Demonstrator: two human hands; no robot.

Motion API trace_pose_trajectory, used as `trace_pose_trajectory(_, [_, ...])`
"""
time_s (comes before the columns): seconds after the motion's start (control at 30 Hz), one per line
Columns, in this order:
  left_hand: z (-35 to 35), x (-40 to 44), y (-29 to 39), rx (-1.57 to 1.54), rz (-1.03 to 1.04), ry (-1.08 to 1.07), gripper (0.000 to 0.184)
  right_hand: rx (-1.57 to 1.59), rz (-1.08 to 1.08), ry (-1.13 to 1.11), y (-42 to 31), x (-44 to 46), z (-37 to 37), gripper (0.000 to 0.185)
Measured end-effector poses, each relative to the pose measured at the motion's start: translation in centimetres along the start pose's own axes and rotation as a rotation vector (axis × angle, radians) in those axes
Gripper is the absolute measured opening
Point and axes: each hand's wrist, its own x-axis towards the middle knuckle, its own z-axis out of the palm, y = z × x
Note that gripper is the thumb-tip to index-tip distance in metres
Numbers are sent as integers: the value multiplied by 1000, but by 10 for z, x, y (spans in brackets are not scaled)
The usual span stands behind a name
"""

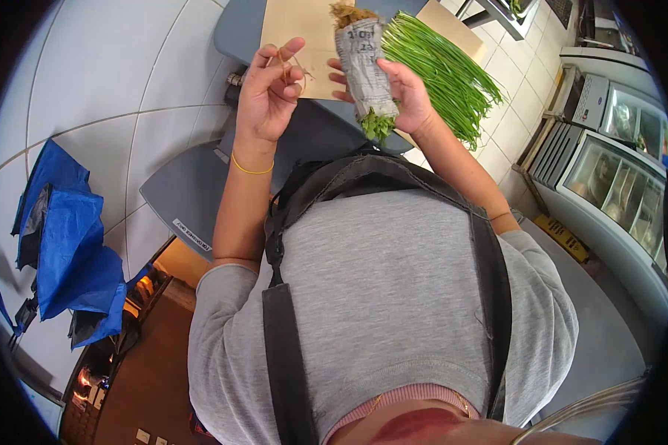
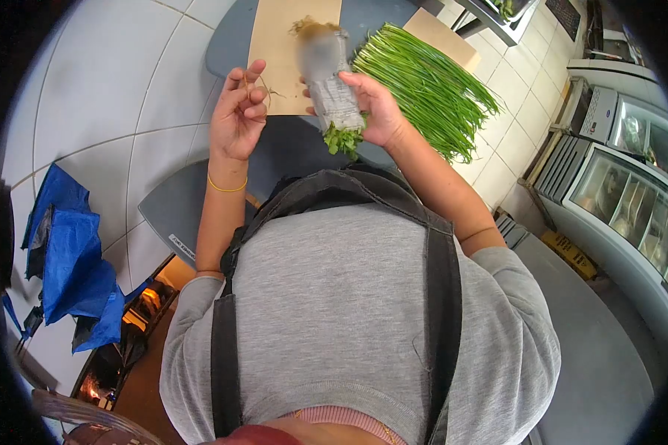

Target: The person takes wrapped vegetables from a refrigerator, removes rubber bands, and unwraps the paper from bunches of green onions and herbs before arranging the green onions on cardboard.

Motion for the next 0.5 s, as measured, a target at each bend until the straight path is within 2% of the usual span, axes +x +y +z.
trace_pose_trajectory(0.07, [1,0,-3,-88,-85,-90,20,58,78,-47,5,1,5,62])
trace_pose_trajectory(0.13, [6,1,-10,-14,-65,-72,20,108,143,-86,7,1,16,61])
trace_pose_trajectory(0.27, [14,-3,-5,50,-14,-4,20,-13,82,-32,6,4,14,60])
trace_pose_trajectory(0.5, [-2,-8,11,196,-145,45,18,450,-4,-257,-33,3,-10,60])
